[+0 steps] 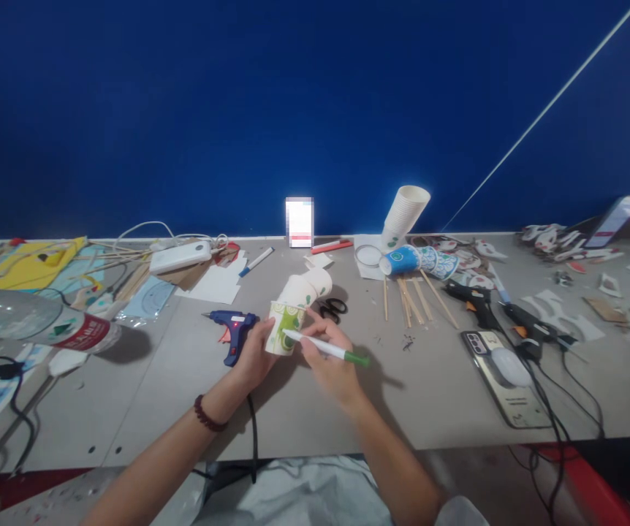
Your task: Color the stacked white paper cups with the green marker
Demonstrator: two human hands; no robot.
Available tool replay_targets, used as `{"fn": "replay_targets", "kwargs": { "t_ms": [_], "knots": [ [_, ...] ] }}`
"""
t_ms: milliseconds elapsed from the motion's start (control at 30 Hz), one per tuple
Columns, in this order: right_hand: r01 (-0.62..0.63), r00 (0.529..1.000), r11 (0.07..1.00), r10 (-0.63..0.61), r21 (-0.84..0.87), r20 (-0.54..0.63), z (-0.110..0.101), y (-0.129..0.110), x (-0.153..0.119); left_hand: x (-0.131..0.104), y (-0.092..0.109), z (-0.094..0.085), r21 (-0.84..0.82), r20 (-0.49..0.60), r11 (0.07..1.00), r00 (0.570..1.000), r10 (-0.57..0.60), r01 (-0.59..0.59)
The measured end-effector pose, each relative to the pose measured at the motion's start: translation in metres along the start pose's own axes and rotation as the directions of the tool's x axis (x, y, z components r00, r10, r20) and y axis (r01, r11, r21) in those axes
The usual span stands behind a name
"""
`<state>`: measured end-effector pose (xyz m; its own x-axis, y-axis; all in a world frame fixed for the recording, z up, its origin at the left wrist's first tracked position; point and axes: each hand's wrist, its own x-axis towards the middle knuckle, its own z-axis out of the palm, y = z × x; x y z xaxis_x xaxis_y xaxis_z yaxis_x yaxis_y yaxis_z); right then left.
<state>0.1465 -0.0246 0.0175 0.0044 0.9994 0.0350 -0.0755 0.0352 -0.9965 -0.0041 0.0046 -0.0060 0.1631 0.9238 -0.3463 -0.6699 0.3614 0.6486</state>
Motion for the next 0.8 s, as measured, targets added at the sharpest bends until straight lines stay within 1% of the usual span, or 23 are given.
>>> {"fn": "replay_targets", "kwargs": {
  "t_ms": [167, 333, 433, 500, 633, 800],
  "knots": [
    [-0.031, 0.999, 0.999, 0.032, -0.043, 0.026, -0.0017, 0.0016, -0.0001, -0.0009, 0.0014, 0.0029, -0.007, -0.009, 1.0, 1.0, 0.026, -0.026],
    [0.07, 0.992, 0.993, -0.06, -0.093, 0.109, -0.0059, 0.0048, 0.0014, -0.0018, 0.0021, 0.0042, -0.013, -0.021, 1.0, 1.0, 0.018, -0.019],
    [0.086, 0.99, 0.989, -0.072, -0.118, 0.12, -0.0066, 0.0051, 0.0013, -0.0016, 0.0017, 0.004, -0.009, -0.021, 1.0, 0.999, 0.023, -0.024],
    [0.065, 0.993, 0.992, -0.054, -0.108, 0.104, -0.0058, 0.0051, 0.0005, -0.0012, 0.0012, 0.0034, -0.01, -0.026, 1.0, 0.999, 0.026, -0.026],
    [-0.028, 0.998, 0.999, 0.029, -0.029, 0.057, -0.0029, 0.0034, -0.0011, -0.0005, 0.0001, 0.0018, -0.012, -0.017, 0.999, 0.999, 0.035, -0.035],
    [-0.049, 0.998, 0.999, 0.05, -0.009, 0.04, -0.0008, -0.0008, -0.0013, -0.0002, -0.0002, 0.0009, 0.005, -0.015, 1.0, 0.999, 0.029, -0.029]
  ]
}}
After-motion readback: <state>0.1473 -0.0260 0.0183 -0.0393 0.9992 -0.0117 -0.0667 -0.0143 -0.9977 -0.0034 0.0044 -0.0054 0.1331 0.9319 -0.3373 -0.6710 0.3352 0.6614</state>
